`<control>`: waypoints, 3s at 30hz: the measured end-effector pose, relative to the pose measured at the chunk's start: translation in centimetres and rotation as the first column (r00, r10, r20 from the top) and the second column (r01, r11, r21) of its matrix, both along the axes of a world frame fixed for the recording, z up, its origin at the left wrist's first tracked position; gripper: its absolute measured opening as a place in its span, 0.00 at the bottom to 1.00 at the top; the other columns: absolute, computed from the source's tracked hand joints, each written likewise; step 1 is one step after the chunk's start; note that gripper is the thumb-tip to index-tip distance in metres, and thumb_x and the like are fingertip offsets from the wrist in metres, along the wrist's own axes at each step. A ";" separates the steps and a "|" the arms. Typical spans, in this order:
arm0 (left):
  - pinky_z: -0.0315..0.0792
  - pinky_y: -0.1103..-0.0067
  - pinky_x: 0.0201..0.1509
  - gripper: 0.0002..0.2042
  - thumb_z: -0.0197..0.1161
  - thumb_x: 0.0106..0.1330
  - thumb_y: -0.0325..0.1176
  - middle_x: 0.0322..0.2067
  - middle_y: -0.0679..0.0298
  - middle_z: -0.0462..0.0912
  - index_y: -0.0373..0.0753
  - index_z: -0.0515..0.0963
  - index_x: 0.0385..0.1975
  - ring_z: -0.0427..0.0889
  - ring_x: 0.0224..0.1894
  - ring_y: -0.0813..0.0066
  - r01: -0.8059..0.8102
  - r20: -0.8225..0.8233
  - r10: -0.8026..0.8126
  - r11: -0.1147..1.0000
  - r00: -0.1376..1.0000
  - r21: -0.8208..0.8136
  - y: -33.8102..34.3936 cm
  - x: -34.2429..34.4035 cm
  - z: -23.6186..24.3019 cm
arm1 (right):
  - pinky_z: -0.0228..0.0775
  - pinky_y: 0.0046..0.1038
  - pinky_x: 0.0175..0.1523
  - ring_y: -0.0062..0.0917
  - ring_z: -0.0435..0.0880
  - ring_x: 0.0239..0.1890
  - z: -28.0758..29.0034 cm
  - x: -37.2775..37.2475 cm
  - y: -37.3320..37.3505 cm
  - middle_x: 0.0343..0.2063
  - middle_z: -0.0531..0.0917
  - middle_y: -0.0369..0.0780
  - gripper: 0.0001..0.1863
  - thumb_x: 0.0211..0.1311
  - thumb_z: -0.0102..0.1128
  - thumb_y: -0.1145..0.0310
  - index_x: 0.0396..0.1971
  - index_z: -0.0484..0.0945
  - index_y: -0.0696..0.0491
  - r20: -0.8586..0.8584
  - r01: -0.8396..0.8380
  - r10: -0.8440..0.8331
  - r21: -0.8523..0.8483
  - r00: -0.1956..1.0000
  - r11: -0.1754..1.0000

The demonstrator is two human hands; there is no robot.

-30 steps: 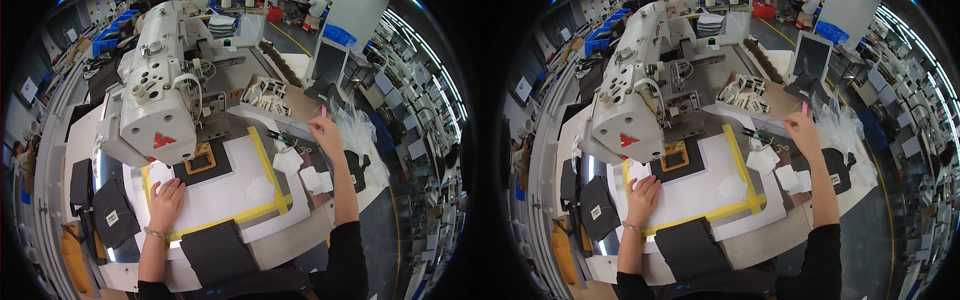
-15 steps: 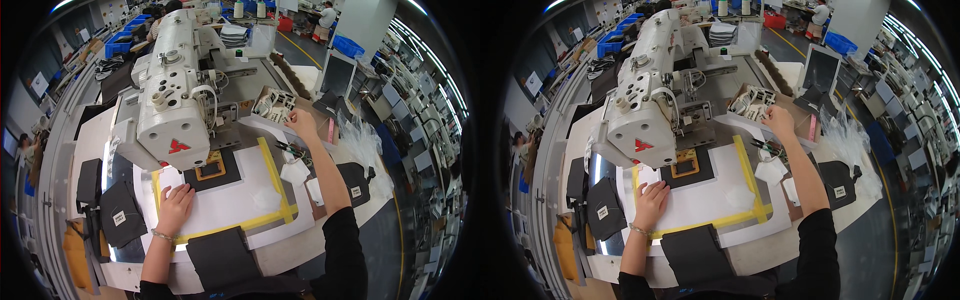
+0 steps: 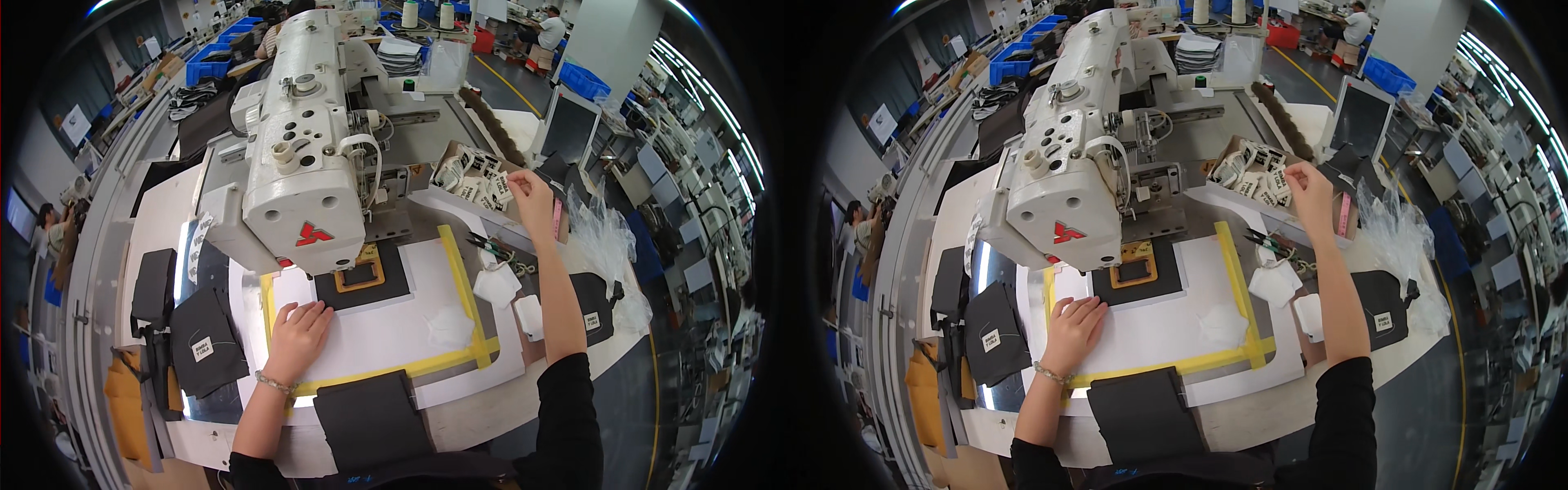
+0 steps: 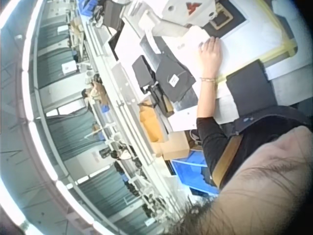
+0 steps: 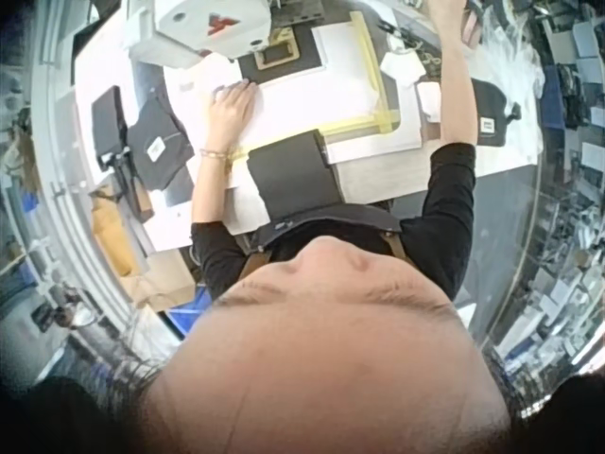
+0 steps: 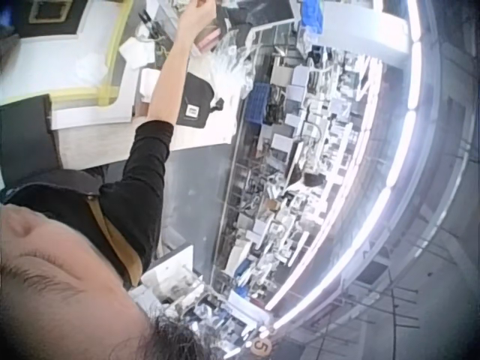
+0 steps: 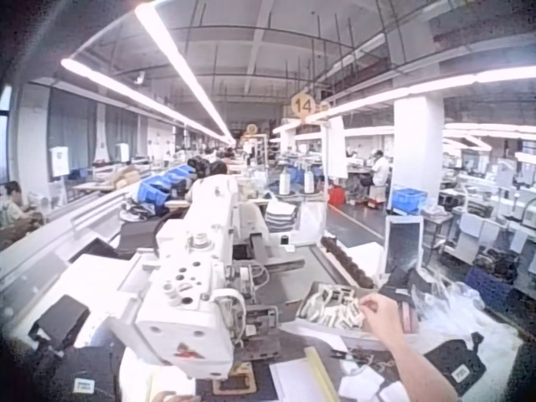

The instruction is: The person operates an industrial sewing machine to attach small white labels to black fabric pieces. They repeatedly pick up a fabric piece, place it under the needle, sew the label, and then use scissors to trim the thread before moving the finished piece aside.

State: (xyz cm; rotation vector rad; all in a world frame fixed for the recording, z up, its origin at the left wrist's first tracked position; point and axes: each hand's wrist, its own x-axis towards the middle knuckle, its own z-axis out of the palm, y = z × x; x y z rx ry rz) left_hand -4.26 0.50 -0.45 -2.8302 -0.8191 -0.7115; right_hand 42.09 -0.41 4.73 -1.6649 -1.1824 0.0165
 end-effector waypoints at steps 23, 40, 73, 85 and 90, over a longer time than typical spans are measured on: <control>0.79 0.79 0.33 0.09 0.70 0.55 0.26 0.34 0.68 0.87 0.41 0.85 0.37 0.86 0.31 0.72 0.614 0.414 -0.459 0.657 0.786 -0.437 -1.6 3.3 4.3 | 0.68 0.19 0.50 0.15 0.76 0.41 -2.7 -18.7 -5.4 0.38 0.79 0.34 0.09 0.60 0.66 0.74 0.40 0.79 0.57 -0.943 -0.991 0.333 0.038 0.006 0.126; 0.80 0.80 0.28 0.03 0.67 0.57 0.23 0.28 0.63 0.86 0.37 0.83 0.29 0.85 0.25 0.70 0.243 0.506 0.044 0.840 0.861 -0.486 1.4 4.3 2.4 | 0.72 0.25 0.33 0.21 0.78 0.26 0.2 -20.1 -4.0 0.35 0.82 0.36 0.14 0.57 0.68 0.64 0.41 0.79 0.53 -0.276 -0.768 0.725 -0.354 0.631 0.534; 0.64 0.72 0.54 0.30 0.65 0.57 0.46 0.50 0.59 0.74 0.32 0.72 0.55 0.71 0.56 0.66 -0.040 -0.072 0.033 0.995 0.997 -0.091 0.9 5.8 -0.6 | 0.58 0.39 0.48 0.21 0.72 0.51 -5.5 -19.5 -2.8 0.50 0.79 0.30 0.24 0.56 0.63 0.55 0.52 0.77 0.48 0.700 -0.496 0.578 -0.357 0.420 0.792; 0.54 0.58 0.67 0.37 0.63 0.59 0.54 0.58 0.51 0.68 0.29 0.66 0.59 0.66 0.61 0.57 -0.075 -0.084 0.054 0.958 0.995 -0.278 2.2 2.8 0.0 | 0.55 0.45 0.60 0.26 0.67 0.63 -6.2 -18.8 0.2 0.60 0.72 0.37 0.31 0.60 0.60 0.49 0.61 0.70 0.47 0.501 -0.626 0.800 -0.518 0.330 0.583; 0.52 0.57 0.67 0.38 0.61 0.58 0.58 0.59 0.51 0.67 0.28 0.67 0.57 0.65 0.62 0.57 -0.158 -0.125 0.126 0.943 0.984 -0.292 2.1 3.2 0.2 | 0.55 0.43 0.61 0.26 0.67 0.63 -5.6 -18.8 0.4 0.62 0.72 0.36 0.31 0.61 0.59 0.50 0.63 0.69 0.46 0.487 -0.618 0.819 -0.553 0.304 0.558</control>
